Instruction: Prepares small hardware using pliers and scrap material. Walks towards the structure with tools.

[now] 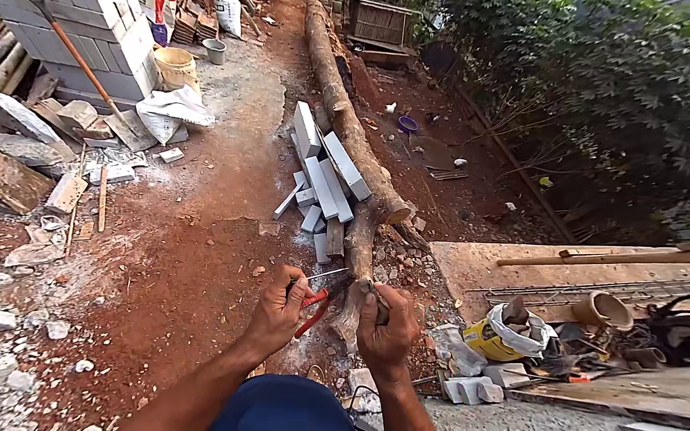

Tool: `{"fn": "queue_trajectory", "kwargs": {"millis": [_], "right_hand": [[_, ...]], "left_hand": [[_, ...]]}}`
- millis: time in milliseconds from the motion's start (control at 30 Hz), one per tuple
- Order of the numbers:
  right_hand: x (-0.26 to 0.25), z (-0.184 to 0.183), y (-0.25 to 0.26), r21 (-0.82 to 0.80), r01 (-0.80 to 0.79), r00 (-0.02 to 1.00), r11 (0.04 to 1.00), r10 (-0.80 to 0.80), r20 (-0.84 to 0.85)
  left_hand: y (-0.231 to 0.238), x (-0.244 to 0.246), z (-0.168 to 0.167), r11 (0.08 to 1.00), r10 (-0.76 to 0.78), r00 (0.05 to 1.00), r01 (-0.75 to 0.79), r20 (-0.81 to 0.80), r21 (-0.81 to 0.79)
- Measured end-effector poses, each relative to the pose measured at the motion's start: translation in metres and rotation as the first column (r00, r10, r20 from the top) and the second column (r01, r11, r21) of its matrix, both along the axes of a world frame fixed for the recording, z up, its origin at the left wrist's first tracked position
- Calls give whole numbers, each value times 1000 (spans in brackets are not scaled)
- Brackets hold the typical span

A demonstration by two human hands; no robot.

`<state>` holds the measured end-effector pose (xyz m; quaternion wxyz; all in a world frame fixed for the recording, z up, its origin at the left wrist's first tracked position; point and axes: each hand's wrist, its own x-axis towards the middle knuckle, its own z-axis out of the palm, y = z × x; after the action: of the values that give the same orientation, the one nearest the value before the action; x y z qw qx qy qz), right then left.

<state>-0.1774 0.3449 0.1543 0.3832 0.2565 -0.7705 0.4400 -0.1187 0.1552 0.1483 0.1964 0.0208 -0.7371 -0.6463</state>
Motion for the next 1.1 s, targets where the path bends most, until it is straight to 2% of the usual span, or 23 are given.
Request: {"fn": "queue_trajectory", "kwargs": {"millis": [100, 200, 400, 500, 600, 733, 833, 900, 933, 1000, 1067, 1100], "right_hand": [[-3, -3, -3, 28, 6, 1000, 1000, -7, 9], [-4, -13, -10, 92, -20, 999, 996, 17, 31], [-15, -18, -7, 325, -57, 995, 944, 25, 100], [-21, -17, -2, 444, -95, 994, 891, 57, 98], [-25, -17, 0, 544, -95, 995, 834, 84, 45], [-31, -35, 5, 666, -84, 991, 742, 134, -25], [-41, -57, 21, 758, -103, 993, 644, 109, 43], [-50, -68, 43, 807, -126, 988, 577, -3, 157], [-53, -70, 52, 802, -140, 972, 581, -73, 222], [-53, -64, 62, 706, -107, 943, 700, -154, 296], [-52, -55, 63, 479, -41, 940, 877, -129, 316], [-50, -49, 61, 352, -21, 939, 936, -102, 328]], "left_hand": [[4, 1, -1, 996, -18, 999, 13, 51, 85], [8, 5, -5, 997, -29, 1000, 30, -11, 76], [1, 11, -18, 986, -41, 973, 2, -226, -168], [-4, 11, -22, 962, -63, 959, -16, -278, -273], [-6, 9, -23, 961, -63, 966, -9, -251, -277], [-7, 10, -31, 955, -62, 979, 2, -193, -297], [-7, 14, -44, 947, -42, 989, -6, -140, -322], [-11, 19, -42, 952, -22, 991, -18, -128, -306], [-14, 19, -38, 956, -13, 991, -26, -131, -293], [-18, 18, -32, 963, 1, 990, -39, -144, -265], [-19, 16, -30, 981, 7, 990, -35, -142, -193], [-18, 16, -28, 990, 8, 992, -26, -129, -136]]}}
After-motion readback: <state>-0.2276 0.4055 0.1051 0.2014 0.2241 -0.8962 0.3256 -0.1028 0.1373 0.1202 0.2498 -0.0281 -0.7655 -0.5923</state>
